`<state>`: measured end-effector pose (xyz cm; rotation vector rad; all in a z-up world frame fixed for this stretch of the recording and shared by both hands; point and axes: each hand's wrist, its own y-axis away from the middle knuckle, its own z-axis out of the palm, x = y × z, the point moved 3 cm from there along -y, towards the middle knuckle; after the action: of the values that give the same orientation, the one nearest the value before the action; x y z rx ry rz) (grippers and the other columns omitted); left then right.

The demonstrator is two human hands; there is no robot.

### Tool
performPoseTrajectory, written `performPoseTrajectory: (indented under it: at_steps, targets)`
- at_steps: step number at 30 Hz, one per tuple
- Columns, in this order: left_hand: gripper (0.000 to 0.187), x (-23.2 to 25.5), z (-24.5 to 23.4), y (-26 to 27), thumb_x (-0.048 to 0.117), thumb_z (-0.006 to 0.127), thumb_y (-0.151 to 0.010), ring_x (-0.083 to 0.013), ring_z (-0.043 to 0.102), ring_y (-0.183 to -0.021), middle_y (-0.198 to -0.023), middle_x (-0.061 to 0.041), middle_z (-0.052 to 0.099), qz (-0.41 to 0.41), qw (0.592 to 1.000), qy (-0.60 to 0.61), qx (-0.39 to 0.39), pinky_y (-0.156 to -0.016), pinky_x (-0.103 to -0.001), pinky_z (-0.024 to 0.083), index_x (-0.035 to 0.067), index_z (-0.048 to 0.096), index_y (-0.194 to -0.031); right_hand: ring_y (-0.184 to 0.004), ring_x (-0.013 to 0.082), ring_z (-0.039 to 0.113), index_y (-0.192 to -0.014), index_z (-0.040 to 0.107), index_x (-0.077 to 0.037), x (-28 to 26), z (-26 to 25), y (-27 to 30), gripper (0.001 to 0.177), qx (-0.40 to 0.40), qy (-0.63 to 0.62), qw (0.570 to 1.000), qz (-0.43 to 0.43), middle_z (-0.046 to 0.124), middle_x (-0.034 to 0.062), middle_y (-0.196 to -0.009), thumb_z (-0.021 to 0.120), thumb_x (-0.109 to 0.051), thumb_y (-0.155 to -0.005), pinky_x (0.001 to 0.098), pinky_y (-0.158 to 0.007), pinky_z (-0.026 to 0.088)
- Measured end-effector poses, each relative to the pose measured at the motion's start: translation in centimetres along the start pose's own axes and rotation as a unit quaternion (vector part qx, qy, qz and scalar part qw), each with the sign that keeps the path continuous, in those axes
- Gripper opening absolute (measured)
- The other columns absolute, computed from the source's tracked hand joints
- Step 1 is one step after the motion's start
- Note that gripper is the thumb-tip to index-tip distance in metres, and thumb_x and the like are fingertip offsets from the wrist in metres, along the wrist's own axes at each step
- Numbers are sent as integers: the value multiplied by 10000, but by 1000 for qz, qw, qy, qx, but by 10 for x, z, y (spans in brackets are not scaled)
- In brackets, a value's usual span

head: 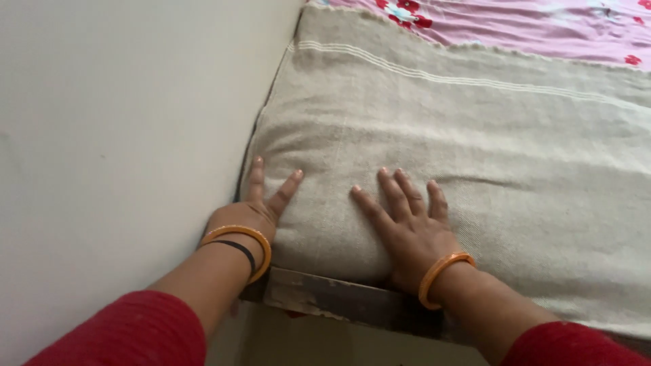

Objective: The person smooths a pink floral bedsheet and a light-colored blanket on a single bed, then folds the blanket at the foot of the bed and adjusts the pillow. The bed remains partially covered with the blanket folded at the end.

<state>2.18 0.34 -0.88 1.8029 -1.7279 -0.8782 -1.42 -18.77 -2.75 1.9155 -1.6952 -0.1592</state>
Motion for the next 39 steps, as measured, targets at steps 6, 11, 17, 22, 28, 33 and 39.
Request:
performPoseTrajectory:
  at_steps: [6, 11, 17, 22, 28, 33, 39]
  targets:
    - [1039, 8, 3, 24, 143, 948, -662, -344, -315, -1550, -1711, -108, -196, -44, 996, 80, -15, -1223, -610, -129, 324, 453, -1556, -1542, 225, -118, -1604, -81, -444, -1, 3, 4, 1084, 40, -20, 999, -12, -145, 41, -1720, 639, -103, -870, 537, -1208, -62]
    - [1055, 5, 9, 22, 161, 953, -658, -335, -286, -1563, -1718, -104, -125, -63, 995, 72, 9, -1243, -585, -125, 324, 438, -1564, -1528, 209, -108, -1571, -89, -423, -1, -1, 8, 1074, 38, -11, 999, -8, -141, 25, -1728, 667, -98, -882, 515, -1207, -44]
    - [1075, 6, 7, 25, 182, 958, -653, -324, -251, -1578, -1725, -99, -41, -95, 994, 58, 19, -1266, -553, -120, 323, 420, -1573, -1551, 182, -36, -1598, 91, -434, 24, 21, 22, 1041, 75, -124, 988, -52, -6, -23, -1732, 783, -349, -825, 446, -1253, -6]
    - [695, 21, 2, 5, 178, 661, -892, -390, -157, -1586, -1726, -135, 76, -84, 928, -364, 8, -1262, -521, -37, 208, 462, -1556, -1539, 214, 22, -1604, 165, -403, 113, 61, 50, 1121, 95, -124, 987, -18, 72, -34, -1724, 865, -393, -729, 448, -1242, 87]
    - [498, 104, -22, -18, 286, 563, -1015, -276, 420, -1493, -1607, -69, 454, 23, 956, -228, 180, -1166, -476, 413, 167, 531, -1498, -1538, 206, 185, -1601, 199, -409, 202, 89, 85, 1214, 37, -176, 981, 76, 168, -60, -1656, 956, -425, -653, 399, -1240, 282]
    - [944, 229, 11, 23, 232, 650, -844, -287, -24, -1569, -1717, -54, 6, 393, 873, -170, 234, -1240, -490, 74, 265, 129, -1631, -1518, 184, 269, -1591, 236, -405, 234, 85, 90, 1246, -11, -185, 982, 41, 236, -68, -1637, 990, -370, -600, 353, -1253, 311]
    - [1233, 263, 22, 61, 758, 677, -699, -337, -265, -1551, -1704, -7, -236, 282, 940, -133, 141, -1191, -731, -86, 430, -93, -1604, -1569, 229, 56, -1572, 92, -371, 232, 92, 90, 1305, -58, -98, 989, 98, 48, -19, -1690, 978, -501, -623, 473, -1272, 187]
